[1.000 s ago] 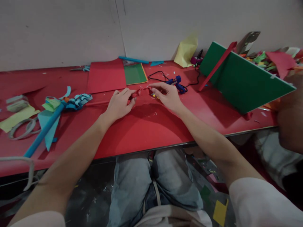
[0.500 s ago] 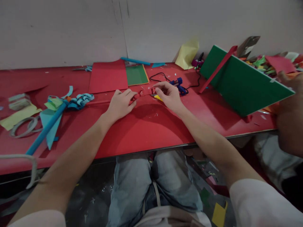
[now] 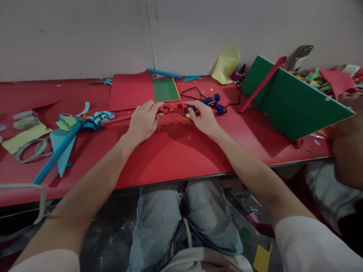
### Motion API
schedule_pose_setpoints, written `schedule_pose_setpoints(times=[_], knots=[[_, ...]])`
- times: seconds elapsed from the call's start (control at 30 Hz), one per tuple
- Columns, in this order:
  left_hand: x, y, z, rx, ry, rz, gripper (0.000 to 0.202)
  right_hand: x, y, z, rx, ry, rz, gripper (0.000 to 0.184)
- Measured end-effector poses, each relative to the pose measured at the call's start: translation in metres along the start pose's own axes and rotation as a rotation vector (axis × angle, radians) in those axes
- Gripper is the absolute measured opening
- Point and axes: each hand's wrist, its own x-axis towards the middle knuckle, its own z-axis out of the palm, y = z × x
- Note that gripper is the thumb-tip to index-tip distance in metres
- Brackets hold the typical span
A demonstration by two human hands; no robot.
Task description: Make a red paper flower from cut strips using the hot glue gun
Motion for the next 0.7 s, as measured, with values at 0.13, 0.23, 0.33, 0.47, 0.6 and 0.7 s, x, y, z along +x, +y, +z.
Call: schedule_pose_setpoints(times=[0.13, 0.23, 0.33, 0.47, 0.6, 0.7], knots=[[0.001, -0.004, 0.001, -0.005, -0.002, 0.0, 0.052, 0.0, 0.001, -0.001, 0.005, -0.026, 0.009, 0.021], [0.001, -0.005, -0.002, -0.032, -0.013, -0.029, 0.049, 0.001, 0.001, -0.002, 0.02, -0.03, -0.002, 0.014], [0.002, -0.004, -0.007, -0.053, 0.014, -0.049, 0.047, 0.001, 0.002, -0.004, -0.002, -0.037, -0.077, 0.007], [0.002, -0.007, -0.007, -0.108, 0.082, -0.079, 0.04, 0.0, 0.002, -0.003, 0.028, -0.086, -0.054, 0.008], [0.002, -0.011, -0.003, -0.141, 0.078, -0.1, 0.031, -0.003, -0.003, 0.0, 0.119, -0.129, -0.016, 0.026], [0.002, -0.01, -0.002, -0.148, 0.041, -0.097, 0.022, -0.007, -0.007, -0.001, 0.151, -0.106, 0.0, 0.025]])
